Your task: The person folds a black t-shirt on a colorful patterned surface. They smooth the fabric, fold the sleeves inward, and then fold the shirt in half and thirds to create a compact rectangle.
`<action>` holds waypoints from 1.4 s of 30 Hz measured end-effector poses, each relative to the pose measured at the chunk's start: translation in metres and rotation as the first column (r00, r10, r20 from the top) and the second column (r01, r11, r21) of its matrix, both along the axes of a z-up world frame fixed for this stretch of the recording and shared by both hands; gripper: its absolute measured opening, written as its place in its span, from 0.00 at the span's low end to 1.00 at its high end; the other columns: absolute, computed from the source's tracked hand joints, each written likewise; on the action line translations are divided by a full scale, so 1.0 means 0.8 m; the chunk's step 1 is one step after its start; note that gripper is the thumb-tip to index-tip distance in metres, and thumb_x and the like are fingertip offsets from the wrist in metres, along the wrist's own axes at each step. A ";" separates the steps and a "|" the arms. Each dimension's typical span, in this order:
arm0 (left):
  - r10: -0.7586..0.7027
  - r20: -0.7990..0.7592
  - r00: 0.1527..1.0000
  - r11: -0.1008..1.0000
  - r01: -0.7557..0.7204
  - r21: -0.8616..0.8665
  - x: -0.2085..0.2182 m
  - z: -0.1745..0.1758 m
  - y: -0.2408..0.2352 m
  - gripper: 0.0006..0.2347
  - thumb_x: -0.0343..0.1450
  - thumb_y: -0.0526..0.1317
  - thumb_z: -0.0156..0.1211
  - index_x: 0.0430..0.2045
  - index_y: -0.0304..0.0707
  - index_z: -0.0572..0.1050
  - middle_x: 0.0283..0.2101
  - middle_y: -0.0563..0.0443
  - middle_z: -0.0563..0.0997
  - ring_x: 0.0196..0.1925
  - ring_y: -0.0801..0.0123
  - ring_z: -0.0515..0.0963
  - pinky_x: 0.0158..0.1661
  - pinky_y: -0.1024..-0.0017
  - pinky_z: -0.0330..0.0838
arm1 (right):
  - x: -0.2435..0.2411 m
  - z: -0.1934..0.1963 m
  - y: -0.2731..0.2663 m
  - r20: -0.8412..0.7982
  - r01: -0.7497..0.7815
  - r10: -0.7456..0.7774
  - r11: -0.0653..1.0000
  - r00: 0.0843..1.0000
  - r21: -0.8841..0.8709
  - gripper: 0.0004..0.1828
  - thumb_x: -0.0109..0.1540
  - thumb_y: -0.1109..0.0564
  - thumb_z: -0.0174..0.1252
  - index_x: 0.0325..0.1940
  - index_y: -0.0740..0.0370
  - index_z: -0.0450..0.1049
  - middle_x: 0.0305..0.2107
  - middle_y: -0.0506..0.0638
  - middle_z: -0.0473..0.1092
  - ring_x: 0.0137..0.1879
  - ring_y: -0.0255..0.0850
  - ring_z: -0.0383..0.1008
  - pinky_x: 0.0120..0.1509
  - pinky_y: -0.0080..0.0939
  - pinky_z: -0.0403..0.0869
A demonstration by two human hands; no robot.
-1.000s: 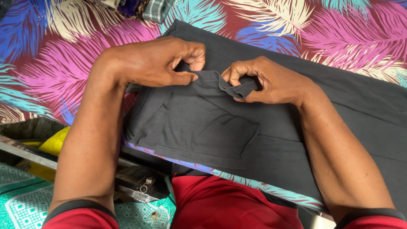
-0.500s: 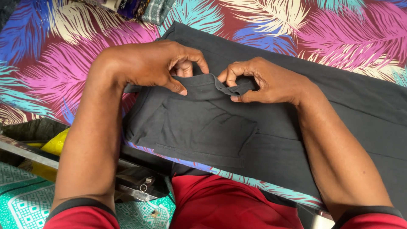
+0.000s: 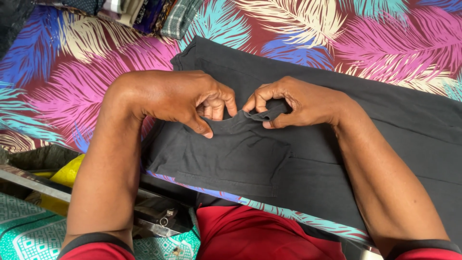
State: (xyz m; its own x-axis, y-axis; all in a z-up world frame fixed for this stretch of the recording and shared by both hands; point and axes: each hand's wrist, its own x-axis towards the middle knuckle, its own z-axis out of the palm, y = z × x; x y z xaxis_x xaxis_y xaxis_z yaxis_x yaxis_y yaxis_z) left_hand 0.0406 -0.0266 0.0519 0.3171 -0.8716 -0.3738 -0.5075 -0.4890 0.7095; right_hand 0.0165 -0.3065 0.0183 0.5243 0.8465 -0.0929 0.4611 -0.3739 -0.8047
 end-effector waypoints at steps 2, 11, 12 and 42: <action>0.008 -0.016 1.000 1.000 -0.008 -0.004 0.000 0.003 0.001 0.22 0.62 0.37 0.77 0.50 0.48 0.77 0.28 0.58 0.77 0.30 0.75 0.75 0.33 0.75 0.72 | 0.001 0.000 -0.001 0.000 -0.001 0.001 1.000 1.000 0.007 0.11 0.58 0.57 0.66 0.37 0.59 0.70 0.53 0.50 0.78 0.57 0.40 0.77 0.62 0.42 0.69; 0.243 -0.117 0.963 0.842 -0.269 -0.468 0.011 0.000 0.014 0.16 0.73 0.28 0.58 0.50 0.44 0.63 0.47 0.52 0.69 0.48 0.80 0.71 0.42 0.83 0.65 | 0.006 -0.013 -0.004 -0.044 0.328 -0.326 0.944 0.944 0.047 0.13 0.64 0.52 0.63 0.48 0.58 0.72 0.39 0.43 0.66 0.46 0.32 0.63 0.51 0.35 0.62; 0.312 -0.161 0.936 0.797 -0.351 -0.492 0.016 -0.006 0.016 0.16 0.74 0.25 0.56 0.48 0.44 0.60 0.45 0.51 0.66 0.45 0.83 0.70 0.38 0.85 0.67 | 0.008 -0.019 -0.005 -0.094 0.488 -0.482 0.870 0.871 0.067 0.10 0.66 0.53 0.63 0.43 0.55 0.68 0.30 0.39 0.55 0.38 0.29 0.54 0.41 0.32 0.56; 0.005 0.726 0.688 0.998 0.038 -0.043 0.001 -0.056 -0.058 0.18 0.67 0.58 0.69 0.38 0.46 0.76 0.49 0.51 0.75 0.50 0.52 0.74 0.45 0.50 0.70 | -0.034 0.119 -0.090 0.369 0.649 -0.537 0.568 0.759 -0.507 0.30 0.57 0.45 0.69 0.60 0.53 0.70 0.49 0.53 0.75 0.50 0.51 0.76 0.53 0.50 0.69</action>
State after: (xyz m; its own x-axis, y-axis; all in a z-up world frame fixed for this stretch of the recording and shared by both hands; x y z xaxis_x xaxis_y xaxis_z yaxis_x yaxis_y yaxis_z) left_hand 0.0411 -0.0730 0.0072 0.4556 -0.8901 0.0113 -0.8821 -0.4497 0.1401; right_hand -0.0109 -0.3786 0.1132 0.9409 0.1411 -0.3079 0.0569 -0.9620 -0.2670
